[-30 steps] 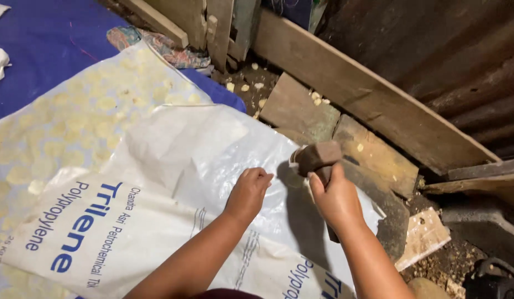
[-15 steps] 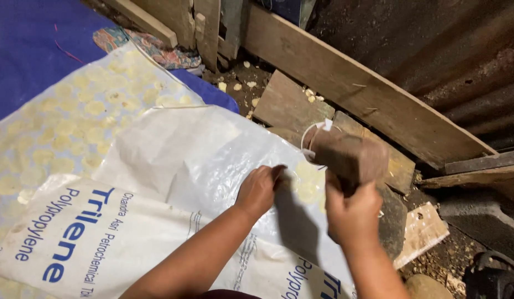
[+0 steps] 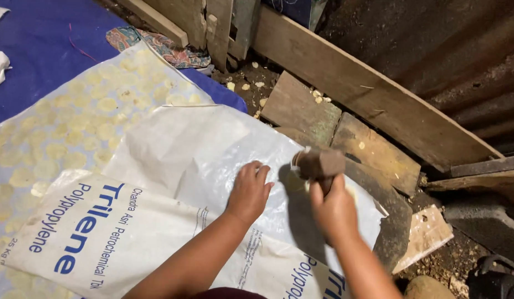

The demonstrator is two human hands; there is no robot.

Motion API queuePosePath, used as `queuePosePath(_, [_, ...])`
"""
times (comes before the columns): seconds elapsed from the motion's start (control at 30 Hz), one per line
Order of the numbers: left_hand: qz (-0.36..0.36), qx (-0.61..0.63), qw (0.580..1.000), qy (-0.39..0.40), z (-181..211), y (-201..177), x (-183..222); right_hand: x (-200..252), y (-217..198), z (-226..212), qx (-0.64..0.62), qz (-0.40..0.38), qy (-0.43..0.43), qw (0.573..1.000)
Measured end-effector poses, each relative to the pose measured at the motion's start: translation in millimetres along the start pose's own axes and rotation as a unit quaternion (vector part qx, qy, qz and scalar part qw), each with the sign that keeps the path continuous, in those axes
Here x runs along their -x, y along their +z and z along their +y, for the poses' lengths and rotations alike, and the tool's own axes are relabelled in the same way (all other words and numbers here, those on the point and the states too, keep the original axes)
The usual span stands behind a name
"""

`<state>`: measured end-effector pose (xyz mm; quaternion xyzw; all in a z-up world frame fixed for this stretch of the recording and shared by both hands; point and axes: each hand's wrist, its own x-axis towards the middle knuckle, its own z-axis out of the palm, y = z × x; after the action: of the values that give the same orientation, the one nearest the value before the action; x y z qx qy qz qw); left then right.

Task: Crack and peel nuts or seeds using a hammer and stone.

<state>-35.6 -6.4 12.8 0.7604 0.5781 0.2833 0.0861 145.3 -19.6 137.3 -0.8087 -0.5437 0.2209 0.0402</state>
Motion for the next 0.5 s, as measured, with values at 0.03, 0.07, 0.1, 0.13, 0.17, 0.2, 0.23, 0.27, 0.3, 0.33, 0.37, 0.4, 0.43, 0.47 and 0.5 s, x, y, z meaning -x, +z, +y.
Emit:
queuePosePath(0.03, [0.019,-0.021,1.0,0.004,-1,-9,-1,3,10,2,0.002,0.019,0.013,1.0])
queuePosePath(0.07, [0.022,-0.021,1.0,0.003,-3,-6,1,-4,15,8,0.003,0.021,0.01,1.0])
queuePosePath(0.1, [0.026,0.002,1.0,0.008,-7,-4,4,-10,21,14,0.011,-0.017,0.008,1.0])
queuePosePath(0.13, [0.03,0.026,0.999,0.012,-11,-2,8,-15,27,20,0.019,-0.055,0.005,0.998])
queuePosePath(0.17, [0.028,0.026,0.999,0.012,-11,-6,9,-23,14,13,0.018,-0.055,0.006,0.998])
queuePosePath(0.2, [0.026,0.057,0.998,0.016,-11,-10,10,-32,1,5,0.039,-0.074,-0.009,0.996])
queuePosePath(0.23, [0.024,0.091,0.995,0.022,-12,-12,5,-45,-14,-2,0.059,-0.091,-0.021,0.994])
queuePosePath(0.27, [0.022,0.093,0.995,0.025,-12,-8,5,-37,-18,-4,0.058,-0.089,-0.018,0.994])
queuePosePath(0.3, [0.027,0.101,0.994,0.022,-15,-7,9,-30,-20,-10,0.046,-0.066,-0.019,0.997])
queuePosePath(0.33, [0.032,0.108,0.993,0.018,-17,-6,12,-22,-21,-16,0.033,-0.044,-0.02,0.998])
queuePosePath(0.37, [0.031,0.107,0.994,0.016,-17,-5,10,-22,-4,-10,0.034,-0.047,-0.021,0.998])
queuePosePath(0.4, [0.024,0.117,0.993,0.012,-15,-4,7,-22,13,-2,0.025,-0.052,-0.015,0.998])
queuePosePath(0.43, [0.019,0.127,0.992,0.015,-14,-2,-1,-24,28,4,0.014,-0.052,-0.008,0.999])
queuePosePath(0.47, [0.021,0.126,0.992,0.017,-10,-1,-9,-30,22,5,0.012,-0.049,-0.009,0.999])
queuePosePath(0.5, [0.012,0.135,0.99,0.028,-7,1,-20,-37,15,6,-0.007,-0.059,-0.019,0.998])
